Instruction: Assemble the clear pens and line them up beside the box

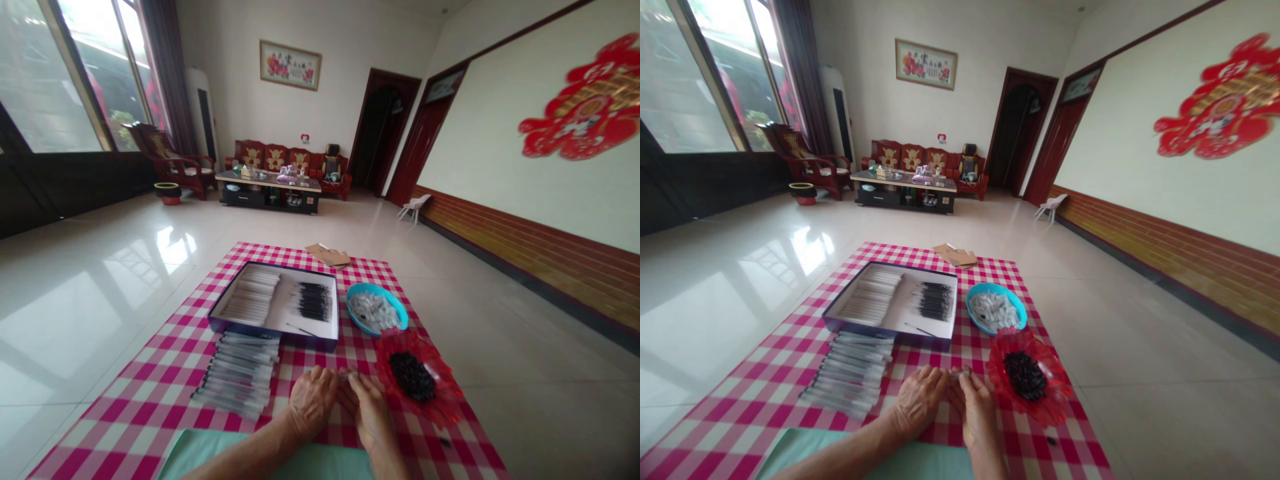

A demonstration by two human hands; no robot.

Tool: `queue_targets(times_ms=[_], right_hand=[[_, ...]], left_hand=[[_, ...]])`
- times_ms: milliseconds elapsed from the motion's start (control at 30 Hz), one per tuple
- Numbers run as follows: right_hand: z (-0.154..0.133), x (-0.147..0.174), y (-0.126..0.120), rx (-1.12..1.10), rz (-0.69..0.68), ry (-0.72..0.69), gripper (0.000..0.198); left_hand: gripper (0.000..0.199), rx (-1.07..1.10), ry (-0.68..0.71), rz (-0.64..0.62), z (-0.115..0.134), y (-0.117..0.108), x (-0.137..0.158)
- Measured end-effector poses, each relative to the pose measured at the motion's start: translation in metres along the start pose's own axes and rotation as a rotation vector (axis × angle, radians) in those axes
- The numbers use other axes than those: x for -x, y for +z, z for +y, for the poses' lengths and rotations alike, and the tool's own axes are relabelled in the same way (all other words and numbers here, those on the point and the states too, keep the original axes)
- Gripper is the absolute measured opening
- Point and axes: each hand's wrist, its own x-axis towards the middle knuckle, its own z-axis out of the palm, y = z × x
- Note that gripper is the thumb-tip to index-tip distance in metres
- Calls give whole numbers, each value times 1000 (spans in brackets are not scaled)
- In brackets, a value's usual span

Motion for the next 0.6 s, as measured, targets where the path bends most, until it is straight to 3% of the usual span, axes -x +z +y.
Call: queue_targets(times_ms=[133,267,400,500,600], right_hand=[[0,5,2,7,-13,-80,36],[2,8,5,-18,-57,-138,39],[4,9,10,-122,-117,-116,42],[2,11,12,-185,-147,-51,38],[-1,14,11,-199,-198,18,36]], left_hand=[[23,86,-137,-46,1,-5,1],[25,318,-264,1,3,-13,4],[38,870,-396,15,5,-16,3],[42,1381,-541,-173,7,-16,3],[46,1592,-687,-290,10,-16,3]])
